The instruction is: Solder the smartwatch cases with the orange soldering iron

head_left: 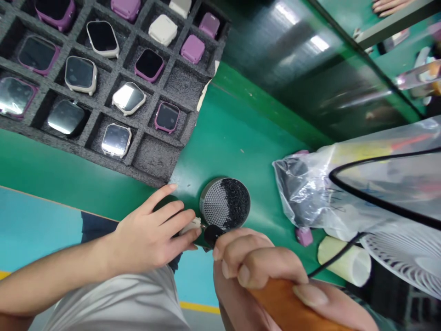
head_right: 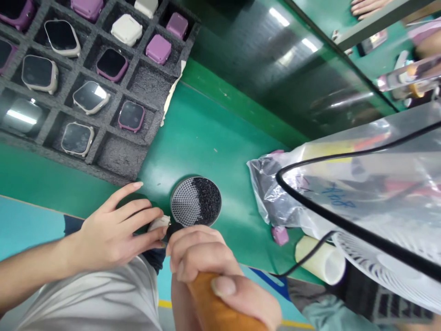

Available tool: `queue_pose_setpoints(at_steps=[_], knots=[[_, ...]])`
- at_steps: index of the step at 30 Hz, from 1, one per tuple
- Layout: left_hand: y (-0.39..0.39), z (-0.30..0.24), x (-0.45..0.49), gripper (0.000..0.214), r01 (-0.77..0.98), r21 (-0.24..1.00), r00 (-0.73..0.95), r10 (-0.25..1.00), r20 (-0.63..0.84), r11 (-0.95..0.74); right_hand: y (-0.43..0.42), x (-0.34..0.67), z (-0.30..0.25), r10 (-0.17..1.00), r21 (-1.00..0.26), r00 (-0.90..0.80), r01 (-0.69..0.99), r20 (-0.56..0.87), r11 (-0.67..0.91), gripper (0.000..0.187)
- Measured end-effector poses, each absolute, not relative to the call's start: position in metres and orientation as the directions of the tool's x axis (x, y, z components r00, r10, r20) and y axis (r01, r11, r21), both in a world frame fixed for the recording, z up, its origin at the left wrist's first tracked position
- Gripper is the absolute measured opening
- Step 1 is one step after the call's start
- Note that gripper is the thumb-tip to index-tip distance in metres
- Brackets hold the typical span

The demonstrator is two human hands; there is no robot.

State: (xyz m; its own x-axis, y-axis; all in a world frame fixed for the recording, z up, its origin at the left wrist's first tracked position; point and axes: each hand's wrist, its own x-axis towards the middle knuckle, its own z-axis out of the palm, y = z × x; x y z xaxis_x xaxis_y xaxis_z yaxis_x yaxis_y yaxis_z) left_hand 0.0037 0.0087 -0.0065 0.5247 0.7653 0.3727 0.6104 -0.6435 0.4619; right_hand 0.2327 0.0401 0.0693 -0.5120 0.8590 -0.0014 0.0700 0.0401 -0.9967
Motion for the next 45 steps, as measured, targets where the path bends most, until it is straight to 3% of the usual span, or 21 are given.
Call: queue_pose_setpoints(at_steps=[1,3,5,10,13,20,28,30,32,36,38,43,45], knots=[[0.009,-0.006,0.003,0.019,0.61,0.46,0.527,0.764,0.373,-0.646,0.038,0.232,0.064,0.87,-0.997,-0.49,0.026,0.055,0.078,0.034],[0.009,-0.005,0.002,0.022,0.612,0.452,0.535,0.76,0.368,-0.649,0.031,0.229,0.054,0.936,-0.959,-0.209,-0.078,0.282,0.272,0.031],[0.009,-0.004,0.0,0.027,0.606,0.45,0.553,0.754,0.353,-0.655,0.023,0.225,0.049,0.915,-0.913,-0.016,-0.084,0.403,0.4,0.032],[0.007,-0.003,-0.002,0.033,0.556,0.463,0.617,0.716,0.328,-0.691,0.018,0.214,0.057,0.907,-0.95,0.293,0.01,0.301,0.312,0.027],[0.006,-0.005,0.001,0.027,0.607,0.444,0.564,0.751,0.342,-0.659,0.022,0.21,0.059,0.912,-0.954,0.298,-0.012,0.281,0.298,0.047],[0.005,-0.005,0.002,0.025,0.576,0.481,0.576,0.745,0.336,-0.661,0.025,0.209,0.05,0.919,-0.941,0.237,-0.049,0.316,0.336,0.063],[0.007,-0.004,0.001,0.021,0.599,0.459,0.546,0.754,0.366,-0.656,0.023,0.203,0.051,0.913,-0.937,0.264,-0.074,0.312,0.342,0.054],[0.008,-0.004,0.001,0.026,0.579,0.467,0.56,0.742,0.368,-0.668,0.021,0.208,0.053,0.911,-0.942,0.278,-0.054,0.305,0.332,0.043],[0.009,-0.005,0.001,0.026,0.569,0.479,0.555,0.742,0.376,-0.668,0.019,0.219,0.052,0.918,-0.937,0.217,-0.037,0.332,0.348,0.033],[0.008,-0.007,0.001,0.017,0.587,0.484,0.511,0.761,0.4,-0.649,0.02,0.243,0.042,0.901,-0.905,-0.114,-0.128,0.42,0.406,0.032],[0.008,-0.007,0.002,0.016,0.591,0.482,0.512,0.762,0.396,-0.647,0.021,0.243,0.039,0.891,-0.909,-0.196,-0.172,0.408,0.379,0.033],[0.009,-0.005,0.002,0.015,0.586,0.491,0.515,0.764,0.388,-0.644,0.024,0.229,0.044,0.915,-0.902,-0.048,-0.199,0.4,0.384,0.039],[0.009,-0.005,0.002,0.014,0.585,0.496,0.51,0.766,0.391,-0.642,0.026,0.233,0.044,0.912,-0.918,-0.162,-0.196,0.377,0.345,0.042]])
